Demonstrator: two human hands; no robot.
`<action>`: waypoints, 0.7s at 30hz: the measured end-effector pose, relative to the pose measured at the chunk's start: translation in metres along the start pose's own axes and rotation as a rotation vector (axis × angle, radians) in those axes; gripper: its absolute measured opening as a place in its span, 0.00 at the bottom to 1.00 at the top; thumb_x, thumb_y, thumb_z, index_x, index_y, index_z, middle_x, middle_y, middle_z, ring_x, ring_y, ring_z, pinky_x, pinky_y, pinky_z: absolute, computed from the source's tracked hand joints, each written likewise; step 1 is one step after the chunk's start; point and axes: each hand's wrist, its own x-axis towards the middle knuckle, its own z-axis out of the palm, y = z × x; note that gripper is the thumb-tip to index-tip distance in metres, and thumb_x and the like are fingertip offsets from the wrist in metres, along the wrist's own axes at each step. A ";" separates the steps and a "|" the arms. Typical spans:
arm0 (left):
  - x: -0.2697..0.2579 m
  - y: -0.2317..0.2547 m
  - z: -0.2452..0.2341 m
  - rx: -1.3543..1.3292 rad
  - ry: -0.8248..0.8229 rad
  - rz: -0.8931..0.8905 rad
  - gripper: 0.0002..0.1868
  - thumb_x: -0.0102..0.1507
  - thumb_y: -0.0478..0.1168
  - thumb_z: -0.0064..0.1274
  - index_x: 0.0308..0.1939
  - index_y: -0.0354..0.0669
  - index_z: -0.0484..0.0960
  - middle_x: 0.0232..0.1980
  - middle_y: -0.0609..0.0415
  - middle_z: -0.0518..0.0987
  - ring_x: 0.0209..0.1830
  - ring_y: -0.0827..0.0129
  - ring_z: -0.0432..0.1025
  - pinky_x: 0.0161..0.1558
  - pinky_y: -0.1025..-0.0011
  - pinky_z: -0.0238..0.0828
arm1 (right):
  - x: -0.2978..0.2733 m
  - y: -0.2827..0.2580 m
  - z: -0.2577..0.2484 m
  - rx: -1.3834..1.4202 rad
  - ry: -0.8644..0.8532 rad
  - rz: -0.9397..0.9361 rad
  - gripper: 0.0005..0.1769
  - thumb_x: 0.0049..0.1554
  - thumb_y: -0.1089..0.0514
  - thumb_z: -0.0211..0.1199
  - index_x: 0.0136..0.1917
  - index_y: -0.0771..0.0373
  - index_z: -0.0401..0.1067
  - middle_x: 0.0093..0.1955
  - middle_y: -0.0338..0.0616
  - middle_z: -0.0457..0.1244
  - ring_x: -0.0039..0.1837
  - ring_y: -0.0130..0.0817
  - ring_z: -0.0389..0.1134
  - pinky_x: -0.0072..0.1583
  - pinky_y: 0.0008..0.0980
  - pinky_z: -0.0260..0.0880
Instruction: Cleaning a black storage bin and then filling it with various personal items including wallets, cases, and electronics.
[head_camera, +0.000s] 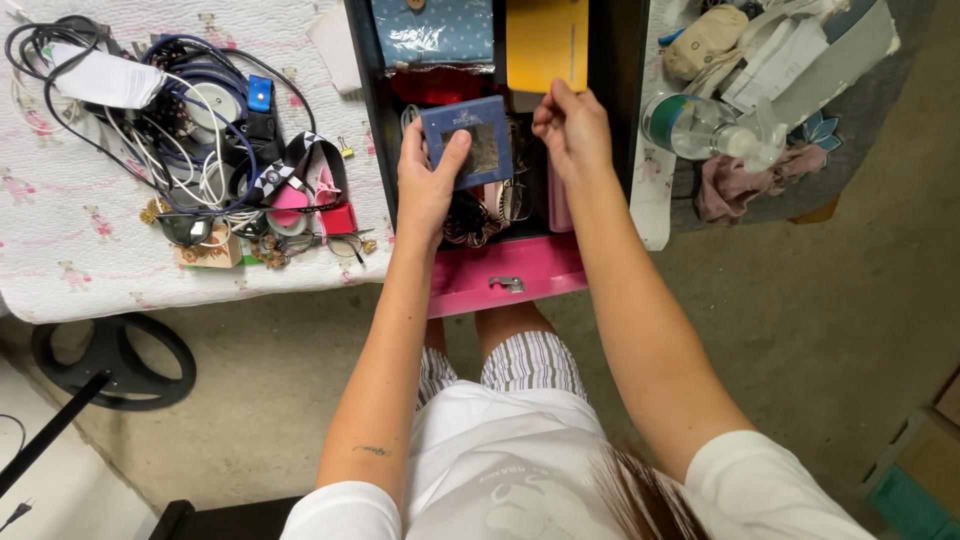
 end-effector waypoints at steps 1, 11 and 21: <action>0.000 -0.002 0.000 0.014 -0.008 -0.005 0.25 0.65 0.44 0.62 0.61 0.38 0.71 0.51 0.53 0.80 0.50 0.74 0.74 0.54 0.74 0.73 | 0.009 0.000 -0.001 0.021 0.010 0.019 0.08 0.65 0.60 0.60 0.46 0.64 0.65 0.38 0.45 0.63 0.36 0.35 0.67 0.38 0.33 0.68; 0.005 -0.016 0.006 0.053 0.005 -0.033 0.24 0.66 0.43 0.62 0.61 0.36 0.72 0.52 0.51 0.81 0.50 0.73 0.75 0.53 0.74 0.74 | -0.004 -0.015 0.006 0.345 -0.004 0.118 0.14 0.63 0.65 0.52 0.58 0.78 0.65 0.56 0.63 0.67 0.61 0.54 0.72 0.64 0.46 0.76; 0.019 -0.052 0.022 -0.034 -0.029 -0.030 0.30 0.66 0.41 0.60 0.67 0.35 0.64 0.55 0.48 0.82 0.53 0.71 0.77 0.55 0.73 0.76 | -0.122 0.004 0.000 -0.098 -0.153 0.016 0.23 0.67 0.52 0.54 0.70 0.68 0.64 0.63 0.49 0.66 0.64 0.39 0.69 0.61 0.39 0.74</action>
